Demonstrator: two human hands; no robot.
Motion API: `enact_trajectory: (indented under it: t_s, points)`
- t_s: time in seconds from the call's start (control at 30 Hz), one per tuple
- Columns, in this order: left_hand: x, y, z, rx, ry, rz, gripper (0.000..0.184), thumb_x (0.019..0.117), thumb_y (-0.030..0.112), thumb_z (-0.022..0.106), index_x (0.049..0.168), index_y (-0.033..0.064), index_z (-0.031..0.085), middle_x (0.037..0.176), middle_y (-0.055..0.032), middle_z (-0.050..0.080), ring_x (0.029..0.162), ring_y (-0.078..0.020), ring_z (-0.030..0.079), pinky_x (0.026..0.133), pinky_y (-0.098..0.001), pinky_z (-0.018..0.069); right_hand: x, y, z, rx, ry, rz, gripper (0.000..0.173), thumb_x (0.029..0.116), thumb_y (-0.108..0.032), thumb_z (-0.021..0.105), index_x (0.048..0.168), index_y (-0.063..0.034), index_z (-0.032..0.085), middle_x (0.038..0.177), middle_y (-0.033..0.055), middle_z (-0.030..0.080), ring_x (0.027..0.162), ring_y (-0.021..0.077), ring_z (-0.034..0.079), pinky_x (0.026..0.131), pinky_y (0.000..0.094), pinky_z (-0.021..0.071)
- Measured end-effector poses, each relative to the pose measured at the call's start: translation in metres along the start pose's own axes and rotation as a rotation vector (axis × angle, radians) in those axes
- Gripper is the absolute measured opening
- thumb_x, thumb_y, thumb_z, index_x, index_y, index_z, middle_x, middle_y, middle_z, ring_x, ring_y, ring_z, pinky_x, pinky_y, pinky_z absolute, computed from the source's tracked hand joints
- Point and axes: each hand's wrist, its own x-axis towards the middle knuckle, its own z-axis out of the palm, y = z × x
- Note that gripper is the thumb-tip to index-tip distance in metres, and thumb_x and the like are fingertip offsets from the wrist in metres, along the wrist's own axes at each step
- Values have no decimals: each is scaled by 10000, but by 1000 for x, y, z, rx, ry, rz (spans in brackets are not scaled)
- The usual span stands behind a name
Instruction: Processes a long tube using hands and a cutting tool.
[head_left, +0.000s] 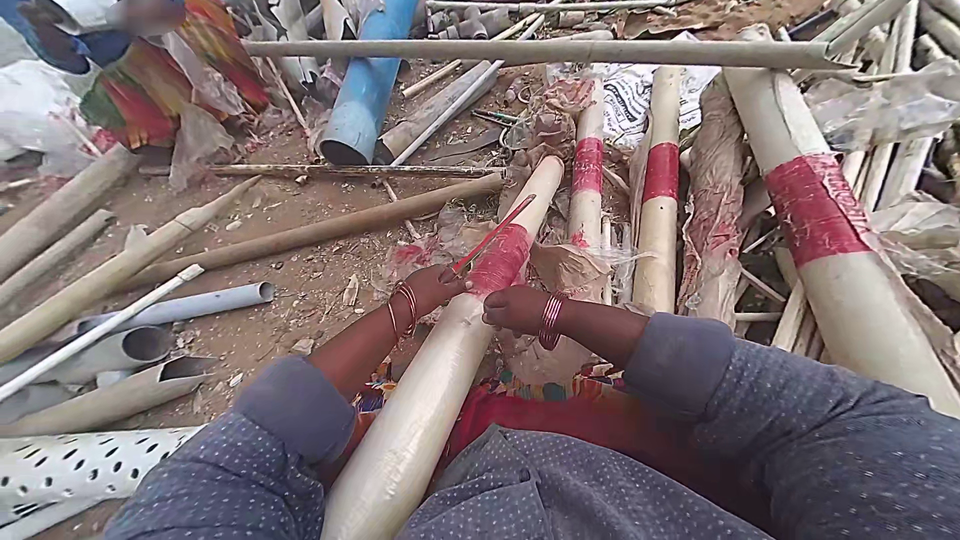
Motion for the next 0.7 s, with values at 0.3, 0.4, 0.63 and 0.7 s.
enact_trajectory:
  t_s: [0.3,0.4,0.63,0.7]
  points:
    - [-12,6,42,-215,28,-112,507,1052,387,580,1256,-77,566,1154,-286,625,1084,-378,616,973,-546,470,31,56,-75,-403,123,70,450,1130,-263,397,1159,114,639,1129,314,650,1091,441,633,962,614,442]
    - [-11,2,42,-205,23,-95,495,1047,378,591,1255,-71,578,1169,-290,630,1109,-389,617,992,-564,462,35,101,-99,-430,182,157,429,1118,-261,441,1247,96,641,1258,339,628,1244,493,574,1055,670,381]
    - [-11,0,41,-173,19,-101,462,1043,375,601,1171,-69,589,1085,-256,627,1000,-343,607,922,-525,471,15,156,-139,-283,473,299,424,1110,-287,469,1189,71,682,1214,347,642,1205,520,581,1022,721,365]
    - [-11,-3,40,-169,10,-94,459,1044,360,601,1188,-76,590,1102,-269,628,1032,-366,606,946,-549,461,1,162,-149,-250,588,376,434,1112,-300,459,1200,64,678,1252,343,633,1244,517,566,1028,724,361]
